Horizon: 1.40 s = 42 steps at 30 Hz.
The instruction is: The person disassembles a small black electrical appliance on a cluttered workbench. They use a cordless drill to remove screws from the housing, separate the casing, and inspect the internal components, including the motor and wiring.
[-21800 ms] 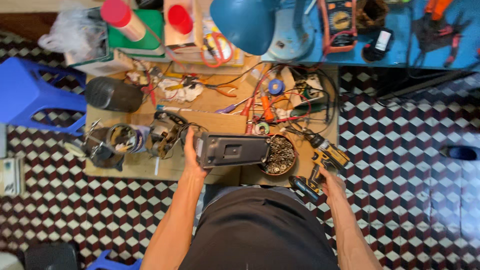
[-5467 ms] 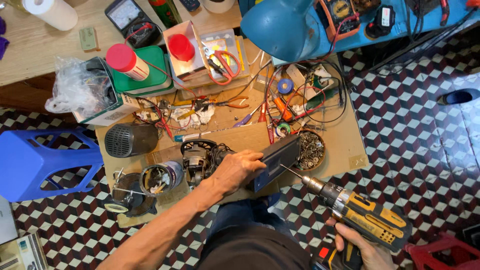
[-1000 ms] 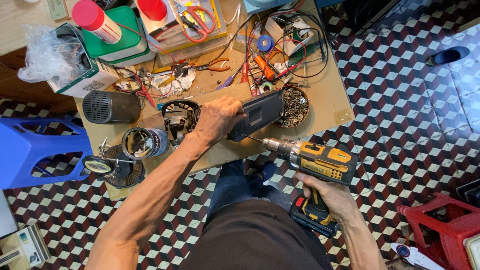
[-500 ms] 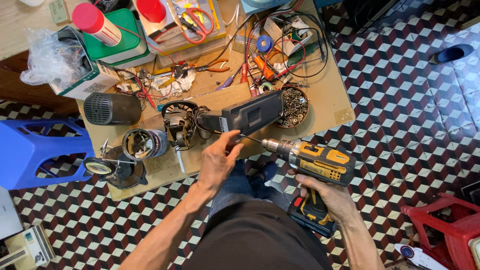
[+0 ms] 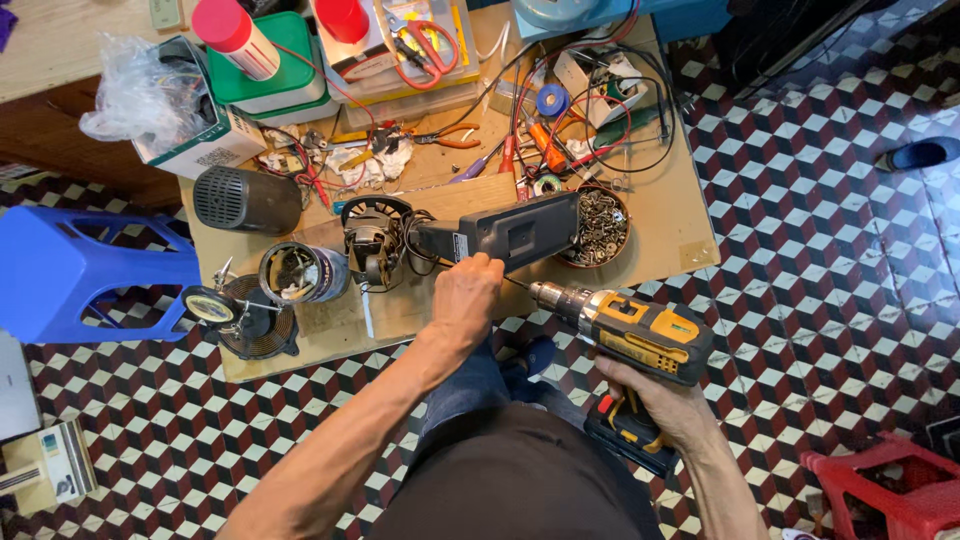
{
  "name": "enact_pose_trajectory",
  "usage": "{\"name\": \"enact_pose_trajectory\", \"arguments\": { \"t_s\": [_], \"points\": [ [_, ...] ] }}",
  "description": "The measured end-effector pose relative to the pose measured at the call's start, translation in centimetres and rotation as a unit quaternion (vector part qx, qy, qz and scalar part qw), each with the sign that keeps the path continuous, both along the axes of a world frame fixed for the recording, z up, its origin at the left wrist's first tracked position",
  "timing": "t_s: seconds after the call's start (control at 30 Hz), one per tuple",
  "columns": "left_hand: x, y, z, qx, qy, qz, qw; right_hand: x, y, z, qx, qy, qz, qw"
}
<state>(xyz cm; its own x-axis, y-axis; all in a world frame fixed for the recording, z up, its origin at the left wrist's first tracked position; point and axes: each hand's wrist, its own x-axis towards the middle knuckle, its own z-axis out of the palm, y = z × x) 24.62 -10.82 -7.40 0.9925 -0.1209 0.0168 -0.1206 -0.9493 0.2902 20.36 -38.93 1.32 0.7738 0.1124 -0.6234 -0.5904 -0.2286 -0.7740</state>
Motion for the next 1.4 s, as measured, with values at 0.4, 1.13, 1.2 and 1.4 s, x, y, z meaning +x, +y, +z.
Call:
{"name": "enact_pose_trajectory", "arguments": {
  "t_s": [0.4,1.13,1.2,1.4],
  "points": [
    [3.2,0.4,-2.3,0.116,0.060,-0.119,0.984,0.5,0.8,0.3,0.011,0.040,-0.010,0.999],
    [14.0,11.7,-9.0,-0.601,0.231,0.324,0.693,-7.8,-11.6,-9.1,-0.106,0.029,-0.170,0.979],
    [14.4,11.4,-10.2,-0.587,0.242,0.341,0.694,-9.5,-13.8,-11.0,-0.103,0.077,-0.142,0.982],
    [14.7,12.0,-10.5,-0.528,0.233,0.395,0.715,-10.0,-13.6,-11.0,-0.111,0.107,-0.159,0.975]
  ]
}}
